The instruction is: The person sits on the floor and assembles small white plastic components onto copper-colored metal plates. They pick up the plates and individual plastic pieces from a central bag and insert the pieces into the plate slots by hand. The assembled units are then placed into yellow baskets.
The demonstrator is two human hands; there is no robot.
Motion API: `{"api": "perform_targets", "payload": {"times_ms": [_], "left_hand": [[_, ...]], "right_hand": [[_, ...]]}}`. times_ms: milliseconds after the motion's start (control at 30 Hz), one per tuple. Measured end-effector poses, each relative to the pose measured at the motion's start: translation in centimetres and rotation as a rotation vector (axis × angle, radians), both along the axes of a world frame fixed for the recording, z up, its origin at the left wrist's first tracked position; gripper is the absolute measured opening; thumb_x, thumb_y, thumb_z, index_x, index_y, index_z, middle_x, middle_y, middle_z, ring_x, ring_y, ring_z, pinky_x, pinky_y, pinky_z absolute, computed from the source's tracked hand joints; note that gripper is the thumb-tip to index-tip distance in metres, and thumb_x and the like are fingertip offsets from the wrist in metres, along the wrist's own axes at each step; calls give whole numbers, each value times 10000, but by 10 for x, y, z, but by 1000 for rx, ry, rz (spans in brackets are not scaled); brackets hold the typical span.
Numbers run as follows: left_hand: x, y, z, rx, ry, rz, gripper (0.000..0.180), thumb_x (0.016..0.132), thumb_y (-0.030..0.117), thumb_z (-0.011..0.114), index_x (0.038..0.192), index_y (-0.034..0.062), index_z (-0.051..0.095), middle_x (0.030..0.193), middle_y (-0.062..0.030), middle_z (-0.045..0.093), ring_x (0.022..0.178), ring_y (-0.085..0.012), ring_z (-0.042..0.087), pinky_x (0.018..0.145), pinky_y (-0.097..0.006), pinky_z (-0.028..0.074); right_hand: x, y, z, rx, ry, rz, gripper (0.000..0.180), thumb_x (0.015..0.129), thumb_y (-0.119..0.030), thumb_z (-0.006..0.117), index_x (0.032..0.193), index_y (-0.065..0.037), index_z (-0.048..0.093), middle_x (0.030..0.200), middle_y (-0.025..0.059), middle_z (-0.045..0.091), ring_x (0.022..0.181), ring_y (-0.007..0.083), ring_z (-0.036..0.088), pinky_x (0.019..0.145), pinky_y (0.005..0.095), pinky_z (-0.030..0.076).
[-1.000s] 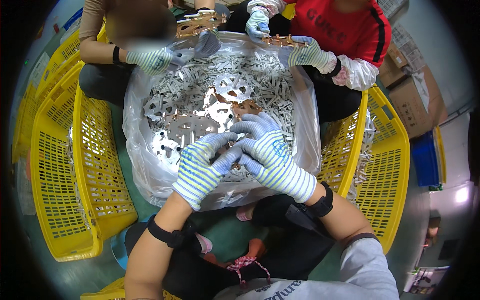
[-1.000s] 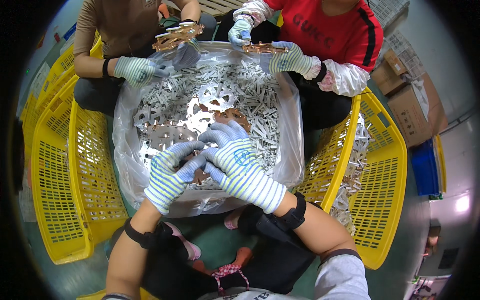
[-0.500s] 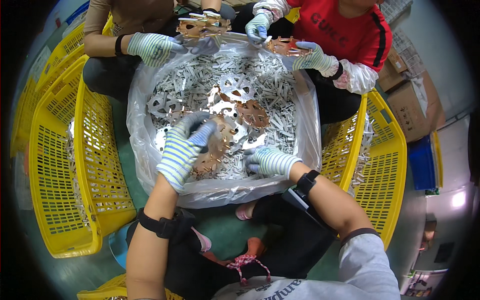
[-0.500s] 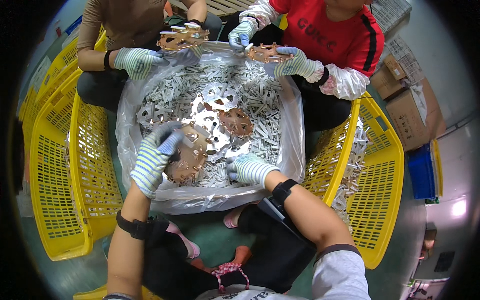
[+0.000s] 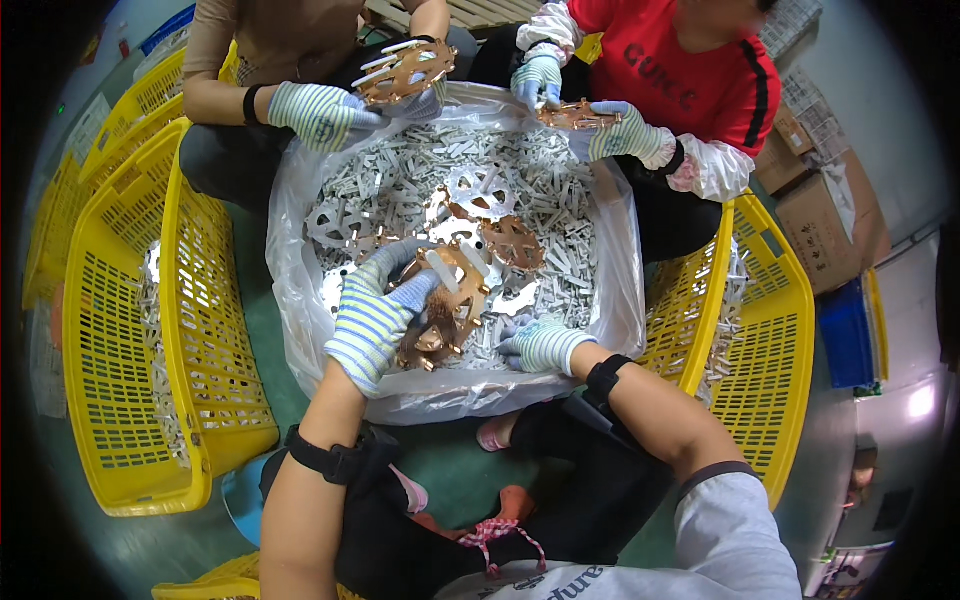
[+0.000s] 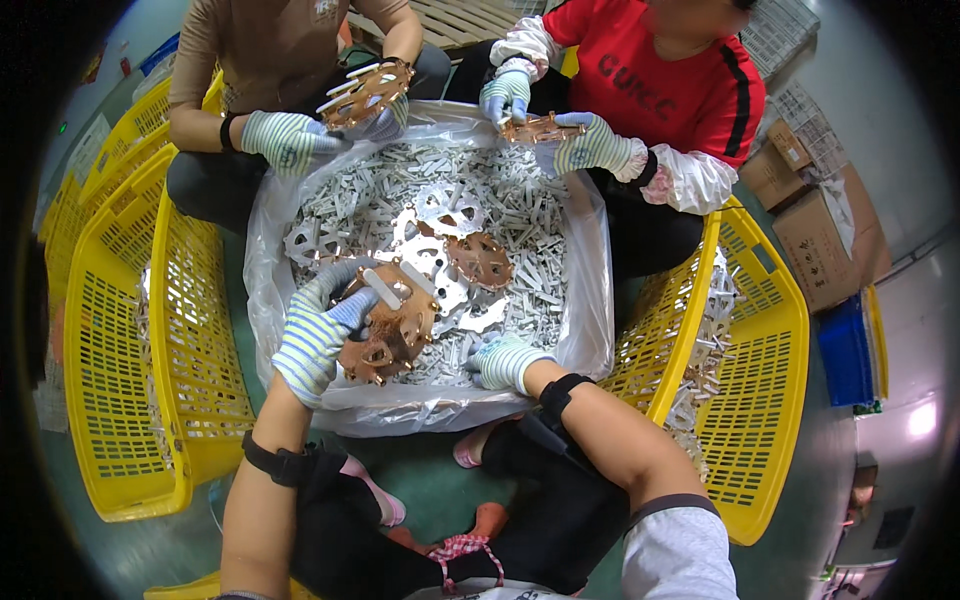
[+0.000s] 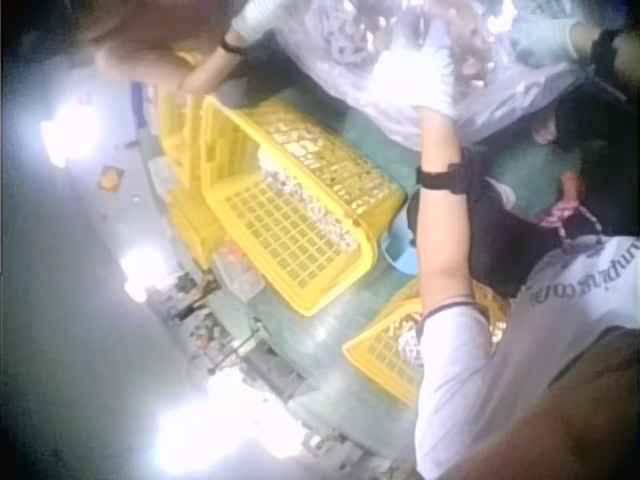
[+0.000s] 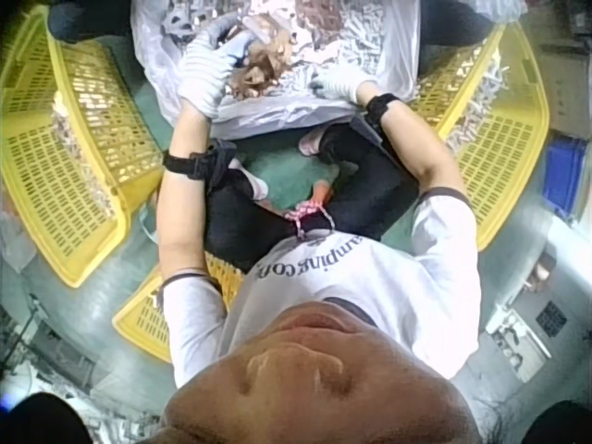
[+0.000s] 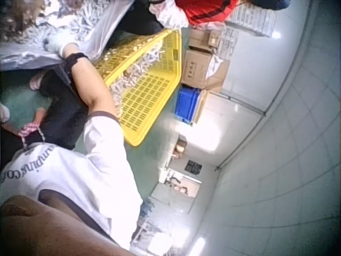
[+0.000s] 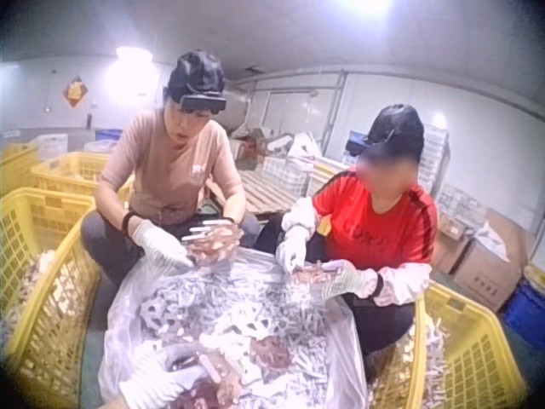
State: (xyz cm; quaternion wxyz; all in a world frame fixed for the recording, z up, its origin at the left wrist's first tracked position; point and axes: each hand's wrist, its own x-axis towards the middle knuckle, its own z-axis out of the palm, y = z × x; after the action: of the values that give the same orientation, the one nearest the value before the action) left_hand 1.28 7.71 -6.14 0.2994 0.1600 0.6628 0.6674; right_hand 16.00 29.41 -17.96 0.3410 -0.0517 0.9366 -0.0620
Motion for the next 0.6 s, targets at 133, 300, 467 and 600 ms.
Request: {"api": "perform_targets", "payload": {"times_ms": [133, 300, 467, 600], "left_hand": [[4, 2, 7, 8, -21, 23, 369, 824, 136, 717, 1154, -10, 640, 864, -32, 669, 588, -58, 549, 512, -202, 453], [4, 1, 7, 135, -122, -31, 422, 831, 146, 698, 1205, -21, 597, 917, -38, 655, 659, -68, 570, 576, -202, 484], [6, 4, -4, 155, -95, -111, 478, 865, 133, 649, 1295, -37, 526, 1001, -62, 649, 812, -100, 617, 731, -237, 528], [8, 12, -12, -2, -30, -177, 435, 912, 147, 621, 1299, -30, 536, 1060, -85, 643, 903, -117, 623, 806, -250, 522]], "right_hand": [[-9, -1, 15, -53, 9, -63, 343, 865, -300, 599, 1138, -98, 646, 1139, 167, 635, 1065, 356, 596, 914, 446, 464], [-17, 13, 85, -301, 470, -354, 292, 848, -152, 616, 1128, -68, 627, 1052, 195, 665, 964, 331, 653, 840, 401, 509], [1, 6, 140, -834, 929, -683, 265, 888, -124, 607, 1143, -49, 613, 1092, 126, 648, 1007, 244, 629, 873, 329, 479], [3, -6, 146, -1008, 848, -619, 251, 896, -172, 632, 1117, -53, 618, 1093, 61, 594, 1042, 176, 565, 891, 308, 451]]}}
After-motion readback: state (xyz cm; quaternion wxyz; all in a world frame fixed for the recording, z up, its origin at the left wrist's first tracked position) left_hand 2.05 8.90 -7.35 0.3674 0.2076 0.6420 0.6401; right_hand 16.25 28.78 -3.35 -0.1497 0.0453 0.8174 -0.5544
